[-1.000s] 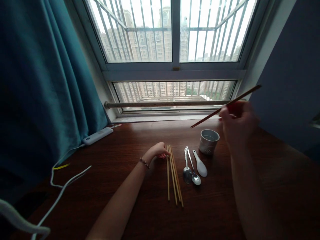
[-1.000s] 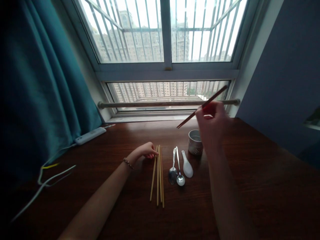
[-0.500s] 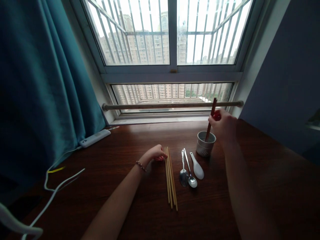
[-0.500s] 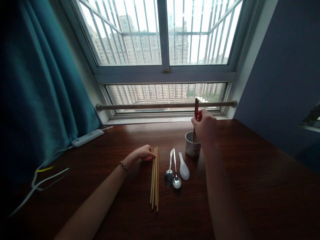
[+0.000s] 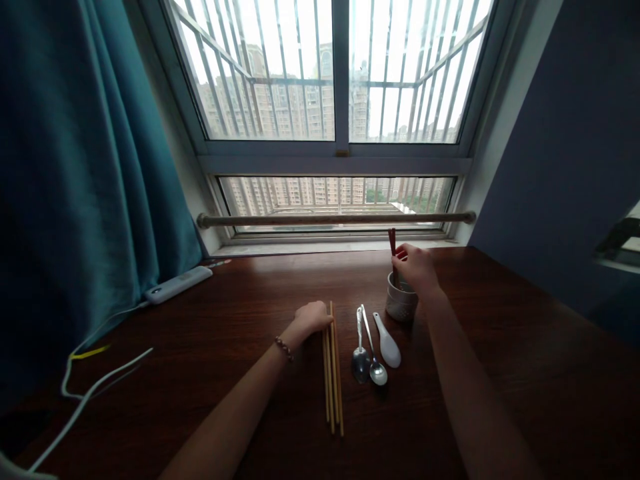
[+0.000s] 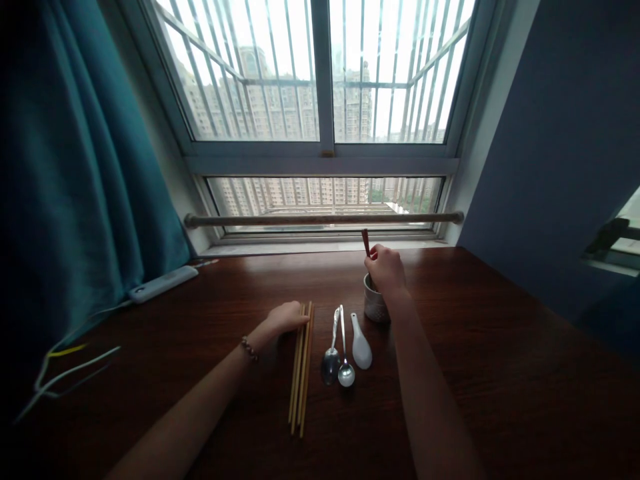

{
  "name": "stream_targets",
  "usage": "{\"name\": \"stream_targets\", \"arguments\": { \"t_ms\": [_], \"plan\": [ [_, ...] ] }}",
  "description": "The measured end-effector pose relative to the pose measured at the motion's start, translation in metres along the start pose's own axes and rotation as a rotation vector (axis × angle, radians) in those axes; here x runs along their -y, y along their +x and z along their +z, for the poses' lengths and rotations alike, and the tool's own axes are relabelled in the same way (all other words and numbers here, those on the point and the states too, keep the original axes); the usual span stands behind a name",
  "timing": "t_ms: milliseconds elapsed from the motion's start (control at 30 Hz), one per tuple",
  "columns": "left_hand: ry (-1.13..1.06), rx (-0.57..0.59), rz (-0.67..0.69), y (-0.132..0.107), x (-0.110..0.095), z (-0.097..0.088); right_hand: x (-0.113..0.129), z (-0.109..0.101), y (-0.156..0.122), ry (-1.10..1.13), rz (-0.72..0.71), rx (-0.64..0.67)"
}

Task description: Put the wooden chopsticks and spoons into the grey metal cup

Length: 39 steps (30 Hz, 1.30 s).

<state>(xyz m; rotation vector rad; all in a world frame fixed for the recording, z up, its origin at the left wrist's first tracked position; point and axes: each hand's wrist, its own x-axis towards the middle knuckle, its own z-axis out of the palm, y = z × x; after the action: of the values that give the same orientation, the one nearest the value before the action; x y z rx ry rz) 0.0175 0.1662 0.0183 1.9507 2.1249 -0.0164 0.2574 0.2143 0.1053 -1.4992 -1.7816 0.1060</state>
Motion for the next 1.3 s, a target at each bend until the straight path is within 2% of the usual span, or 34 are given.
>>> {"name": "stream_targets", "arguments": {
  "t_ms": [133,300,367,433,500,567,667,767,833,867,1000,1067,1167,1300],
  "plan": [
    [-0.115,0.017,0.019,0.007,0.01,-0.006,0.001,-0.003,0.001,-0.023,0.01,0.042],
    [-0.463,0.155,0.049,0.004,0.024,-0.035,0.02,-0.014,-0.005,-0.08,0.048,0.06],
    [-0.628,0.162,0.059,-0.002,0.029,-0.049,0.034,-0.005,-0.013,0.009,0.035,0.221],
    [-0.8,0.17,0.131,-0.008,0.032,-0.059,0.047,0.012,-0.024,0.118,0.04,0.491],
    [-0.953,0.18,0.23,-0.014,0.035,-0.066,0.057,0.034,-0.036,0.123,0.068,0.715],
    [-1.065,0.194,0.313,-0.019,0.037,-0.072,0.065,0.052,-0.046,0.108,0.082,0.868],
    [-1.169,0.212,0.392,-0.023,0.039,-0.077,0.072,0.07,-0.058,0.119,0.087,0.972],
    [-1.262,0.188,0.418,-0.027,0.037,-0.084,0.075,0.084,-0.066,-0.021,0.038,0.93],
    [-1.335,0.085,0.446,-0.034,0.031,-0.091,0.074,0.094,-0.071,-0.164,-0.013,0.875],
    [-1.375,-0.009,0.467,-0.039,0.027,-0.096,0.073,0.1,-0.073,-0.205,-0.031,0.866],
    [-1.529,-0.549,0.562,-0.063,0.0,-0.118,0.068,0.116,-0.082,-0.162,-0.045,0.891],
    [-1.589,-0.719,0.613,-0.071,-0.015,-0.127,0.066,0.119,-0.085,-0.151,-0.055,0.875],
    [-1.607,-0.845,0.668,-0.069,-0.038,-0.128,0.065,0.119,-0.086,-0.153,-0.064,0.863],
    [-1.588,-0.849,0.709,-0.051,-0.07,-0.11,0.068,0.117,-0.085,-0.201,-0.074,0.849]
  ]
}}
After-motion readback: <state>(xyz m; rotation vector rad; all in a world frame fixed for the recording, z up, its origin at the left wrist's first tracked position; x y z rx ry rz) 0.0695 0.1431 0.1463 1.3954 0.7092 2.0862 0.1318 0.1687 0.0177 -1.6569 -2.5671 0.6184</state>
